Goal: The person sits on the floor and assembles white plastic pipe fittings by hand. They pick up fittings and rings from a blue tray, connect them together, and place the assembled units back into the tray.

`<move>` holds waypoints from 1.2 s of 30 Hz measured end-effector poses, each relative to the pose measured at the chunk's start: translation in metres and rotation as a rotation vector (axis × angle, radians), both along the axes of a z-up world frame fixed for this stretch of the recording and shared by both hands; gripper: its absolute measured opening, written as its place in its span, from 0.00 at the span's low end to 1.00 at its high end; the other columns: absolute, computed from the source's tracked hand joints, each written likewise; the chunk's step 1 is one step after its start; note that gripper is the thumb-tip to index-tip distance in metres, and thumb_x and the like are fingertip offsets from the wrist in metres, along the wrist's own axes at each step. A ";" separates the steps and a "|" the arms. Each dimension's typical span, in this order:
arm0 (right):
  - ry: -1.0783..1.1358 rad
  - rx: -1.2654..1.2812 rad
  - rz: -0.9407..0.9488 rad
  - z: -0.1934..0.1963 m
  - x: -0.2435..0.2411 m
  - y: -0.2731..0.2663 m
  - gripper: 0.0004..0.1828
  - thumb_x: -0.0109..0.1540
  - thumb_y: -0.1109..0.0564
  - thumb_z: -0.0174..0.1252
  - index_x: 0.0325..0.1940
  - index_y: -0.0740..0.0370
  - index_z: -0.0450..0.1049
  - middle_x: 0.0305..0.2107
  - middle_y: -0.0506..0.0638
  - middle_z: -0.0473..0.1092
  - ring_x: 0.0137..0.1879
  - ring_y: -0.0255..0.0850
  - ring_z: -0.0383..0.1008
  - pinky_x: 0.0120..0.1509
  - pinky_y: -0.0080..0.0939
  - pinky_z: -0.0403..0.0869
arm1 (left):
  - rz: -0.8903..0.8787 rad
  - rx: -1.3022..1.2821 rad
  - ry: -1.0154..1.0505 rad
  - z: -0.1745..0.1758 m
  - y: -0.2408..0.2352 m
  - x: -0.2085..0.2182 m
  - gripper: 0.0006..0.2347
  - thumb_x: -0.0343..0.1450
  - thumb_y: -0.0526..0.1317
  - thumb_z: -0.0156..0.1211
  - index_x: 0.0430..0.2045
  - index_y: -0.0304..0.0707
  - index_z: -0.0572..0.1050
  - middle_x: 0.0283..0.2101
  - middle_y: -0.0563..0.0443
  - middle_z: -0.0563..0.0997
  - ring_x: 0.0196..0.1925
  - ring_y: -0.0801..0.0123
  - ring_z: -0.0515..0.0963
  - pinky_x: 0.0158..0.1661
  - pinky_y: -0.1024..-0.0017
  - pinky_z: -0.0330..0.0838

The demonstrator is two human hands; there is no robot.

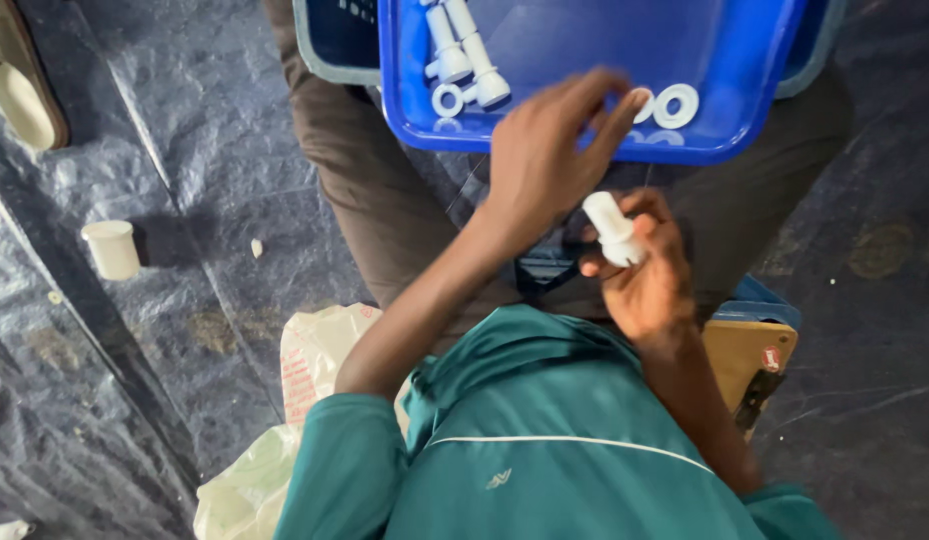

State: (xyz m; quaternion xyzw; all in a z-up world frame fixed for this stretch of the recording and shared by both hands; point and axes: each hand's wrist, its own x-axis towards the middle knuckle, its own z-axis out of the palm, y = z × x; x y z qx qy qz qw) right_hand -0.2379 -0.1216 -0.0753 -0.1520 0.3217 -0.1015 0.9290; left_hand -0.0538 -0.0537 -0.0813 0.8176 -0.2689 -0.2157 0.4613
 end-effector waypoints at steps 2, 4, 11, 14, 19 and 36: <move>0.078 -0.011 0.024 0.001 0.000 0.008 0.16 0.69 0.54 0.59 0.56 0.66 0.68 0.51 0.58 0.71 0.54 0.48 0.75 0.52 0.47 0.78 | -0.107 0.020 -0.325 -0.037 -0.031 0.016 0.13 0.64 0.47 0.68 0.38 0.43 0.79 0.31 0.50 0.80 0.32 0.57 0.81 0.31 0.59 0.72; 0.134 -0.119 0.074 0.006 -0.001 0.013 0.18 0.67 0.57 0.58 0.58 0.67 0.68 0.52 0.57 0.71 0.56 0.46 0.74 0.56 0.46 0.77 | -0.219 0.057 -0.462 -0.071 -0.055 0.019 0.15 0.58 0.46 0.69 0.34 0.42 0.78 0.31 0.47 0.80 0.33 0.52 0.81 0.31 0.55 0.72; 0.221 -0.793 0.092 0.033 -0.007 -0.012 0.21 0.67 0.68 0.57 0.65 0.68 0.66 0.57 0.55 0.69 0.60 0.43 0.75 0.66 0.45 0.77 | -0.299 0.033 -0.286 -0.100 -0.062 0.025 0.08 0.61 0.37 0.72 0.28 0.43 0.76 0.31 0.47 0.80 0.35 0.52 0.81 0.34 0.56 0.73; 0.170 -1.048 0.095 0.037 -0.002 -0.036 0.22 0.69 0.64 0.61 0.67 0.69 0.67 0.57 0.56 0.69 0.58 0.43 0.76 0.65 0.41 0.78 | -0.296 -0.119 0.164 -0.071 -0.044 0.039 0.09 0.67 0.35 0.73 0.29 0.36 0.75 0.29 0.47 0.79 0.32 0.65 0.77 0.34 0.68 0.74; 0.075 -1.301 0.165 0.043 0.011 -0.048 0.28 0.68 0.52 0.67 0.66 0.68 0.68 0.57 0.55 0.69 0.56 0.40 0.78 0.62 0.38 0.80 | -0.256 -0.417 0.883 -0.010 -0.004 0.023 0.06 0.76 0.32 0.65 0.40 0.31 0.73 0.39 0.53 0.82 0.38 0.83 0.79 0.37 0.83 0.72; 0.268 -1.866 0.330 0.055 0.024 -0.020 0.30 0.66 0.45 0.66 0.64 0.68 0.71 0.54 0.59 0.75 0.58 0.50 0.80 0.55 0.38 0.78 | 0.031 -0.583 0.882 0.018 0.034 -0.035 0.12 0.80 0.30 0.56 0.58 0.25 0.74 0.65 0.39 0.77 0.66 0.66 0.76 0.67 0.69 0.71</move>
